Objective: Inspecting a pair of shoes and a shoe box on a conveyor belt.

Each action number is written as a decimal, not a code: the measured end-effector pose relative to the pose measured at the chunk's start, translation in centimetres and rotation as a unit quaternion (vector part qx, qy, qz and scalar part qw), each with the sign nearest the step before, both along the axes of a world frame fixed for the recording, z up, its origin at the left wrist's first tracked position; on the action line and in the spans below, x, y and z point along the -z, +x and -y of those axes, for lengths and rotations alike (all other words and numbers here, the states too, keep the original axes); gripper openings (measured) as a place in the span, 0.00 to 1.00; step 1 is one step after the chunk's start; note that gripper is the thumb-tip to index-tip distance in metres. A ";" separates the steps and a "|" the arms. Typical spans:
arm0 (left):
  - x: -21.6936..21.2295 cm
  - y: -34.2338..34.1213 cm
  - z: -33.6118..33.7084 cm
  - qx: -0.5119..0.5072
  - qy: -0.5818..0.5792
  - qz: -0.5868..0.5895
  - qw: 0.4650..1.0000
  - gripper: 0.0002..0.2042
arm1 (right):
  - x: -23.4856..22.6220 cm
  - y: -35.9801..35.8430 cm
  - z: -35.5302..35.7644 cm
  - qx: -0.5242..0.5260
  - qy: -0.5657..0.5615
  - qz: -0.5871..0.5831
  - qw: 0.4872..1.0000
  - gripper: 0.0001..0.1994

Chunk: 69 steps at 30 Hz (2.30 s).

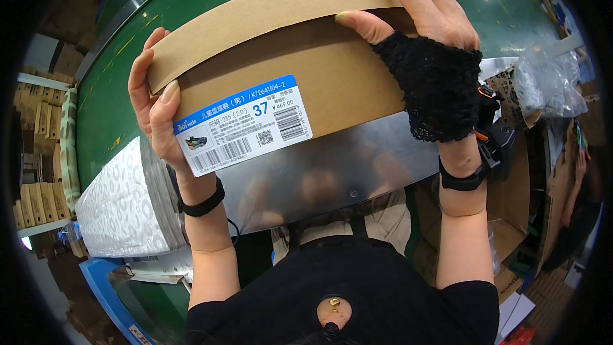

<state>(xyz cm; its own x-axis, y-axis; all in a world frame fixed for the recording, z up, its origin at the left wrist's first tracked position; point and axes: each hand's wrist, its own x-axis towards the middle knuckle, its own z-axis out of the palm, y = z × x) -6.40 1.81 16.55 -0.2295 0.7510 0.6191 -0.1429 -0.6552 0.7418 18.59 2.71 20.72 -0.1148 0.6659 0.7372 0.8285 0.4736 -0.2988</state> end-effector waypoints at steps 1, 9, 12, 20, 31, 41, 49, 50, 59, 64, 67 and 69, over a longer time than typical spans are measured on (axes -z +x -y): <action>0.1 -0.1 -0.1 0.000 0.003 -0.001 1.000 0.24 | -0.1 0.0 0.0 0.002 0.009 0.013 1.000 0.22; -0.3 -0.4 0.8 0.013 -0.003 0.031 0.999 0.24 | -0.1 -0.5 0.3 0.007 0.020 0.023 1.000 0.22; -0.3 -0.6 0.9 0.023 -0.005 0.045 0.999 0.24 | -0.2 -0.7 0.5 0.005 0.011 0.014 1.000 0.22; -0.4 -0.8 1.1 0.020 0.001 0.035 0.999 0.23 | -0.1 -0.9 0.7 -0.007 -0.002 -0.016 1.000 0.22; -0.7 -0.9 1.7 0.012 -0.003 0.027 1.000 0.23 | 0.0 -0.7 0.9 -0.005 0.029 0.013 0.999 0.22; -1.3 -0.8 2.4 0.012 0.005 0.018 1.000 0.23 | -0.1 -0.4 1.5 -0.012 0.043 0.019 0.999 0.22; -1.8 -0.5 3.4 0.011 -0.002 0.024 1.000 0.23 | -0.2 -0.2 2.1 -0.008 0.052 0.014 0.998 0.22; -1.9 -0.5 3.6 0.010 -0.002 0.024 1.000 0.23 | -0.1 -0.3 2.1 -0.013 0.054 0.009 0.998 0.22; -2.3 -0.2 4.1 0.012 -0.007 0.023 1.000 0.23 | 0.5 0.6 1.9 0.018 0.083 0.047 0.995 0.23; -2.4 -0.4 4.2 0.020 0.001 0.026 0.999 0.23 | 0.3 0.1 2.1 0.002 0.076 0.024 0.997 0.23; -2.5 -0.2 4.1 0.017 0.000 0.023 1.000 0.23 | 0.0 0.0 2.3 -0.008 0.060 0.010 0.998 0.22; -2.5 -0.4 4.0 0.011 -0.003 0.020 1.000 0.23 | 0.0 -0.2 2.3 -0.012 0.051 0.003 0.999 0.22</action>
